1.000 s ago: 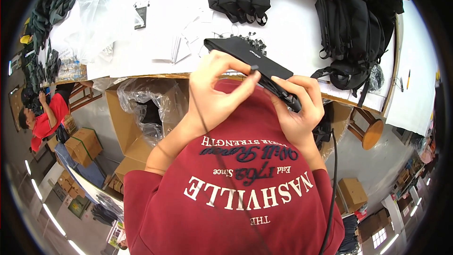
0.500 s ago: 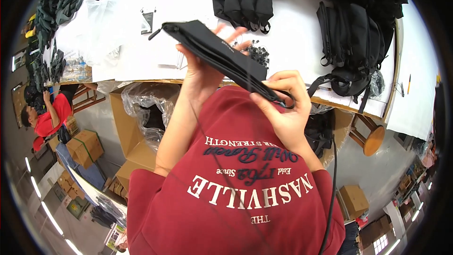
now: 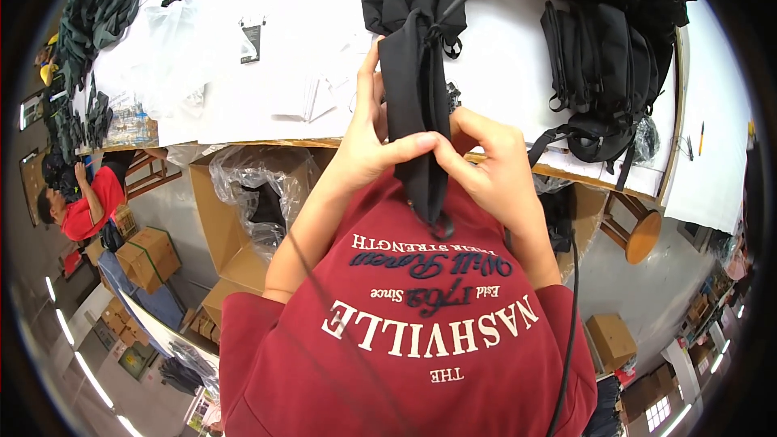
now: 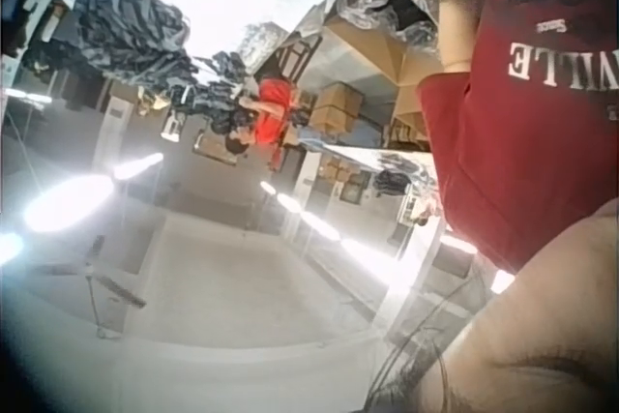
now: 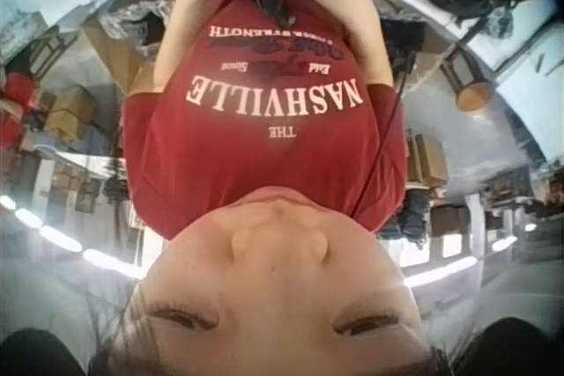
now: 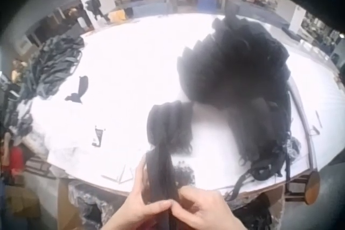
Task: The recorder is sorting and stacking black fabric pouch covers on a workbench.
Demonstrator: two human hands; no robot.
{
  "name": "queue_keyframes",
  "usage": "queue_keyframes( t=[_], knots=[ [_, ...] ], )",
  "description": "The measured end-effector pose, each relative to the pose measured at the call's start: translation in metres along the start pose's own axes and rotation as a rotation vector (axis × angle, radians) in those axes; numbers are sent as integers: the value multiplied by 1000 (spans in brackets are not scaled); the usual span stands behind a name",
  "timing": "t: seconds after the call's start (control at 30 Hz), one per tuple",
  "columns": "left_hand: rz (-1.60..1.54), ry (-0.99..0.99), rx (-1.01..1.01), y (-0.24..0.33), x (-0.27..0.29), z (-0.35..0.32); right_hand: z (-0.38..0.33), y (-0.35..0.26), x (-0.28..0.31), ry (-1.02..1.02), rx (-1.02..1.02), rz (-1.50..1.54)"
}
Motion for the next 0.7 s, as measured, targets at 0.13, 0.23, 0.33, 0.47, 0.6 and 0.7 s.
queue_keyframes(
  t=[0.13,0.23,0.33,0.47,0.6,0.7],
  knots=[
    [-65,-29,24,-10,18,1,-6,-1,3,61,-107,-126],
    [-125,-1,47,-3,19,-1,-8,1,4,164,-66,-190],
    [-572,-124,174,-16,30,-2,-7,1,3,73,-109,-44],
    [-509,-106,355,-22,40,6,-3,-3,5,-120,8,-120],
    [-492,-77,330,-16,28,13,15,-9,18,352,412,-268],
    [-452,-71,342,-13,21,13,26,-15,27,285,412,-356]
  ],
)
Point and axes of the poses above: each hand's wrist, its own z-axis towards the middle knuckle, its own x-axis out of the back of the hand, y = z × x, the point moved 1 cm from there along z, towards the middle knuckle, and after that the axes turned 9 degrees about z, right-handed, at the moved point
